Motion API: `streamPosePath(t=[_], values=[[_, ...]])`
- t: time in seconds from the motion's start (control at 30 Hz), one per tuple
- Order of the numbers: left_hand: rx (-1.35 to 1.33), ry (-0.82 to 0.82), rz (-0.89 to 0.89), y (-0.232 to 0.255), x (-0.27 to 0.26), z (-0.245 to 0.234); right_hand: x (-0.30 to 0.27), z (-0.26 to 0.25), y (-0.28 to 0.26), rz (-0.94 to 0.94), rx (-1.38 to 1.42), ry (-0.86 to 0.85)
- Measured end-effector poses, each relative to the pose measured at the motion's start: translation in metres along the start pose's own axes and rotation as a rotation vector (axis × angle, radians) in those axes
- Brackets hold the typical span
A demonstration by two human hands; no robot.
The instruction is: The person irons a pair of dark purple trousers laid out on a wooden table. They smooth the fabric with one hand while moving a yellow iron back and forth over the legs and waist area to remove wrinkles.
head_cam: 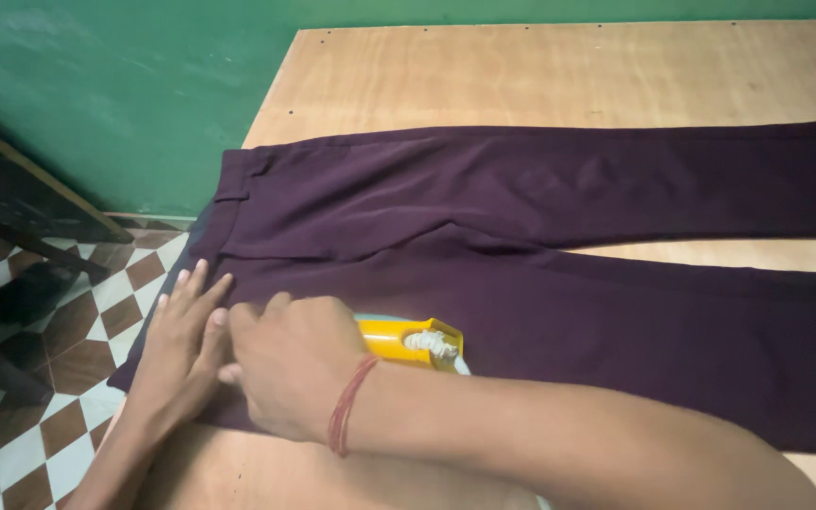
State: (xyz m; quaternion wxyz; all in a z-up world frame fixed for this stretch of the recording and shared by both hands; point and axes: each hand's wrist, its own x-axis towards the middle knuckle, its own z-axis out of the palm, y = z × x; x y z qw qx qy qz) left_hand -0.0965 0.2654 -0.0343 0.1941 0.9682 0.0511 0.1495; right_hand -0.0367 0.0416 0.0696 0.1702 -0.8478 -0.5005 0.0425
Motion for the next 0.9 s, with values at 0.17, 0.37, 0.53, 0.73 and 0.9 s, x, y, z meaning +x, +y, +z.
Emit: streamPosePath(t=[0.17,0.37,0.53,0.73,0.9], values=[[0.13,0.022,0.053,0.007,0.0,0.0,-0.006,0.014,0.023,-0.164,-0.011,0.212],[0.246,-0.004,0.034,0.011,0.0,0.0,-0.039,-0.002,0.043,-0.19,-0.024,0.125],[0.294,-0.034,0.011,0.01,-0.003,-0.001,-0.068,-0.021,0.061,-0.199,-0.066,0.062],[0.353,-0.058,-0.018,0.013,-0.002,-0.003,-0.096,-0.039,0.082,-0.21,-0.128,-0.004],[0.347,-0.061,-0.004,0.011,-0.005,-0.005,-0.118,-0.05,0.096,-0.192,-0.156,-0.046]])
